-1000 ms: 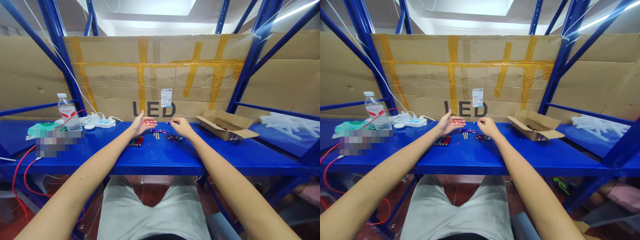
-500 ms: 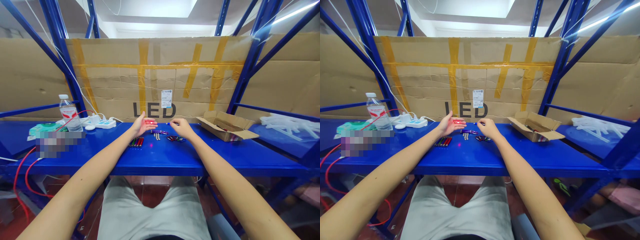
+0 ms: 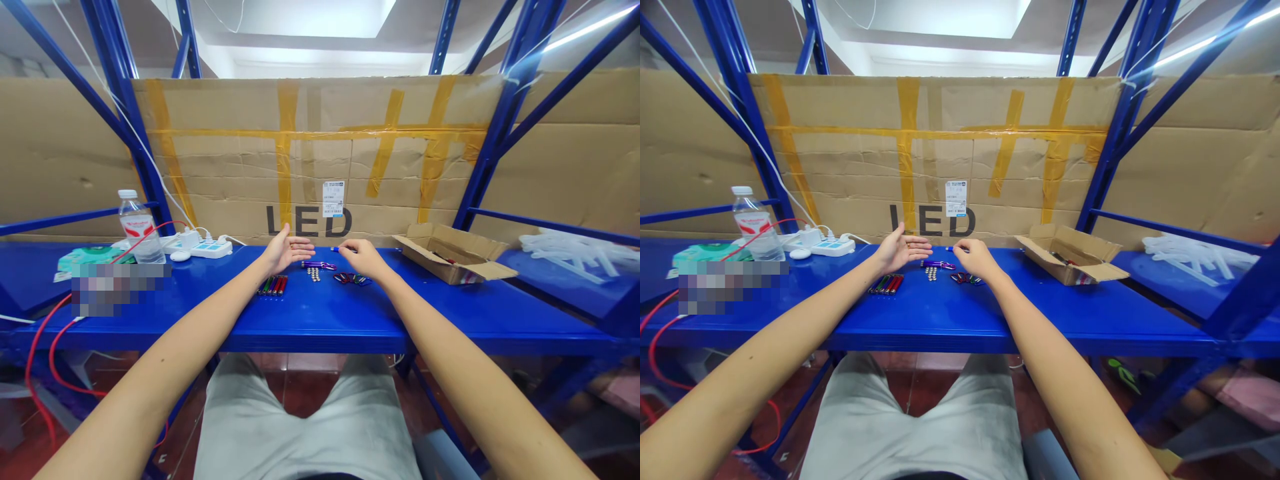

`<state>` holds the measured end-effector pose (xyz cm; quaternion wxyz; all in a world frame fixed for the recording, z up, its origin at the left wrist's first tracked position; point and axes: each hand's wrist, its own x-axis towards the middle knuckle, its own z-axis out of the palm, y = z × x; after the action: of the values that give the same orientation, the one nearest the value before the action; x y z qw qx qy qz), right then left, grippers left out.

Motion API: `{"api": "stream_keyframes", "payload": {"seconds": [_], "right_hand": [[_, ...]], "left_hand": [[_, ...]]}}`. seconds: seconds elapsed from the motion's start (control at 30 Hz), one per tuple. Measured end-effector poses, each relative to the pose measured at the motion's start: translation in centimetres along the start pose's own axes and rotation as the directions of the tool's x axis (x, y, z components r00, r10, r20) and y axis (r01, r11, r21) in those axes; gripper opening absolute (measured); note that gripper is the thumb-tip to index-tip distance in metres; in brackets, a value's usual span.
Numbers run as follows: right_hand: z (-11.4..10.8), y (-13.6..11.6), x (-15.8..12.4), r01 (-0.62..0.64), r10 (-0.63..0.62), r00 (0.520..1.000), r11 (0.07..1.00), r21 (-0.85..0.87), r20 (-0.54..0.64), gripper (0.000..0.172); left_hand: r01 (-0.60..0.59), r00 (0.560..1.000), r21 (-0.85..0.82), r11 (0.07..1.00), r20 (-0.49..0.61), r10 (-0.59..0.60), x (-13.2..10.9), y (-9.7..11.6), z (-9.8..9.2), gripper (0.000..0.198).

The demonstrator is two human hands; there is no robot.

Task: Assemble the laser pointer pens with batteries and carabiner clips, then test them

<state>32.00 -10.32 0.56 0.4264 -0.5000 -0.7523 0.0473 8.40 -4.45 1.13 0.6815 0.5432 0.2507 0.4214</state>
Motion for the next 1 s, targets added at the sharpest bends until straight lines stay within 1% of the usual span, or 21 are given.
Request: {"api": "stream_keyframes", "payload": {"seconds": [0.07, 0.17, 0.2, 0.27, 0.3, 0.33, 0.4, 0.47, 0.53, 0.6, 0.67, 0.73, 0.8, 0.83, 0.87, 0.9, 1.0], "right_hand": [[0.0, 0.0, -0.1, -0.004, 0.004, 1.0, 1.0, 0.009, 0.011, 0.025], [0.4, 0.1, -0.1, -0.004, 0.003, 0.998, 1.0, 0.02, 0.058, 0.029], [0.5, 0.1, 0.0, 0.006, -0.009, 0.997, 0.999, 0.038, 0.078, 0.03], [1.1, 0.0, 0.3, 0.044, -0.056, 0.99, 0.994, 0.096, 0.126, 0.031], [1.4, -0.1, 0.6, 0.056, -0.077, 0.985, 0.989, 0.133, 0.155, 0.032], [1.7, -0.2, 0.8, 0.053, -0.087, 0.979, 0.983, 0.176, 0.187, 0.033], [2.2, -0.6, 1.4, -0.031, -0.045, 0.963, 0.96, 0.279, 0.265, 0.033], [2.6, -0.8, 2.1, -0.189, 0.035, 0.93, 0.899, 0.394, 0.366, 0.027], [2.7, -0.8, 2.7, -0.327, 0.083, 0.883, 0.816, 0.478, 0.463, 0.021], [2.7, -0.4, 3.4, -0.394, 0.102, 0.851, 0.771, 0.5, 0.515, 0.021], [2.6, 0.3, 4.2, -0.398, 0.122, 0.852, 0.783, 0.478, 0.51, 0.019], [2.8, 1.0, 4.9, -0.381, 0.161, 0.875, 0.812, 0.442, 0.457, 0.013], [3.2, 1.9, 5.6, -0.352, 0.207, 0.902, 0.86, 0.369, 0.379, 0.022], [3.5, 2.3, 5.9, -0.329, 0.224, 0.915, 0.895, 0.3, 0.335, 0.025], [3.9, 2.7, 6.1, -0.301, 0.233, 0.927, 0.93, 0.213, 0.293, 0.026], [4.3, 3.1, 6.3, -0.289, 0.239, 0.933, 0.942, 0.167, 0.269, 0.025], [5.3, 3.9, 6.4, -0.267, 0.238, 0.942, 0.959, 0.099, 0.236, 0.021]], "left_hand": [[0.002, 1.0, 0.005, 1.0, 0.005, -0.002, 0.0, 0.0, 0.0, 0.074], [-0.007, 1.0, 0.041, 0.999, -0.004, 0.008, 0.1, -0.1, -0.1, 0.072], [-0.024, 1.0, 0.077, 0.997, -0.018, 0.025, 0.1, -0.2, 0.0, 0.067], [-0.081, 0.995, 0.198, 0.977, -0.036, 0.09, 0.2, -0.5, 0.1, 0.046], [-0.12, 0.991, 0.263, 0.957, -0.028, 0.132, 0.2, -0.7, 0.2, 0.034], [-0.165, 0.984, 0.317, 0.934, -0.007, 0.176, 0.3, -0.9, 0.3, 0.027], [-0.26, 0.964, 0.383, 0.886, 0.054, 0.259, 0.5, -1.2, 0.5, 0.03], [-0.342, 0.938, 0.444, 0.828, 0.105, 0.331, 0.8, -1.4, 0.8, 0.033], [-0.394, 0.913, 0.552, 0.735, 0.142, 0.382, 1.2, -1.5, 1.0, 0.026], [-0.419, 0.89, 0.667, 0.616, 0.167, 0.425, 1.7, -1.4, 1.2, 0.02], [-0.41, 0.873, 0.757, 0.508, 0.166, 0.458, 2.2, -1.3, 1.3, 0.018], [-0.367, 0.873, 0.819, 0.441, 0.139, 0.468, 2.8, -1.3, 1.1, 0.017], [-0.312, 0.884, 0.857, 0.41, 0.104, 0.456, 3.5, -1.5, 0.7, 0.015], [-0.286, 0.891, 0.871, 0.399, 0.088, 0.445, 3.9, -1.6, 0.5, 0.014], [-0.259, 0.898, 0.886, 0.385, 0.073, 0.434, 4.2, -1.8, 0.2, 0.014], [-0.23, 0.904, 0.901, 0.369, 0.056, 0.425, 4.6, -2.0, -0.2, 0.013], [-0.156, 0.918, 0.93, 0.332, 0.012, 0.396, 5.3, -2.6, -1.0, 0.013]]}}
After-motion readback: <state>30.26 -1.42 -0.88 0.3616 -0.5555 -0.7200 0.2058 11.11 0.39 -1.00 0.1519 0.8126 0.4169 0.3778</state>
